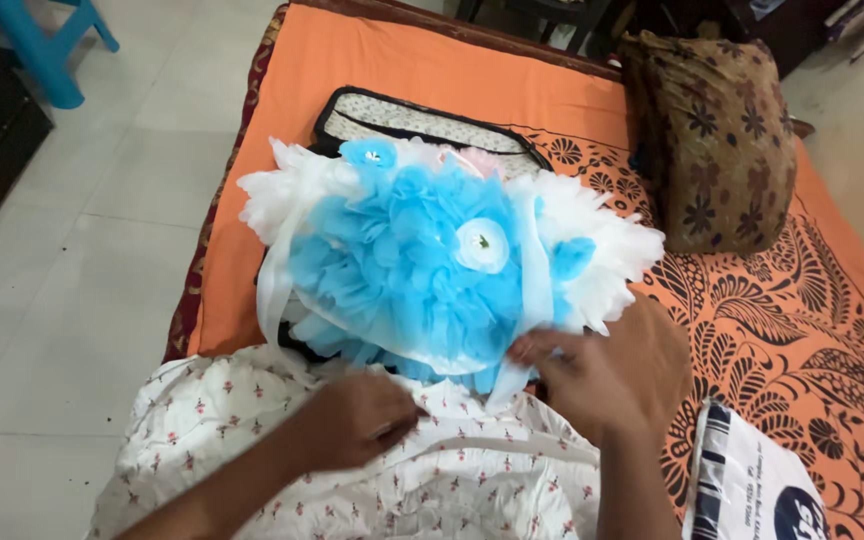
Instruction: The person packs a suitcase by arranging black clothing inside, layering several pink and white tutu-style dresses on top, and finally covering the contents with a brown folded cloth.
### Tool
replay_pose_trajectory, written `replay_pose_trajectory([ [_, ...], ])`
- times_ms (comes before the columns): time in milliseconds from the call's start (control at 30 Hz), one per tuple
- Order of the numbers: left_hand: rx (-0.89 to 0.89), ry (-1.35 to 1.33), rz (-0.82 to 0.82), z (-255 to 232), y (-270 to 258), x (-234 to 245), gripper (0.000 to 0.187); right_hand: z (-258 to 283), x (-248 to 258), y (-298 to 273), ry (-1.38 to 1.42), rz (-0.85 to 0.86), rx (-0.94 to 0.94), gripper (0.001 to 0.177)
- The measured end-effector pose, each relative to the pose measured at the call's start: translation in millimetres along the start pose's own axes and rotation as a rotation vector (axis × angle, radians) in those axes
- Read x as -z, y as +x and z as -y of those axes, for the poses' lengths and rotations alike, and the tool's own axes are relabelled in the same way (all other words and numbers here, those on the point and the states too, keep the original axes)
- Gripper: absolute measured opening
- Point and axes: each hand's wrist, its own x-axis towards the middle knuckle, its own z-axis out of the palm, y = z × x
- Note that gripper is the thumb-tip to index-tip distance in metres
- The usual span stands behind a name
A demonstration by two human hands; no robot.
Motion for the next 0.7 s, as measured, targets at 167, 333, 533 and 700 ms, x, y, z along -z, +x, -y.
replay_pose_trajectory([
  [167,-0.046,0.021,0.077,20,-24,-89,0.057,-97,-41,-6,-0.462,0.593,0.206,0.045],
  [333,0.183,0.186,0.345,47,-13,-136,0.077,-201,-87,17,-0.799,0.596,-0.110,0.076],
  [533,0.477,-0.054,0.561,65,14,-204,0.074,-174,-123,11,-0.989,1.178,-0.318,0.069],
  [700,0.405,-0.310,0.817,48,18,-217,0.065,-99,-93,0,-0.767,1.050,-0.261,0.071],
])
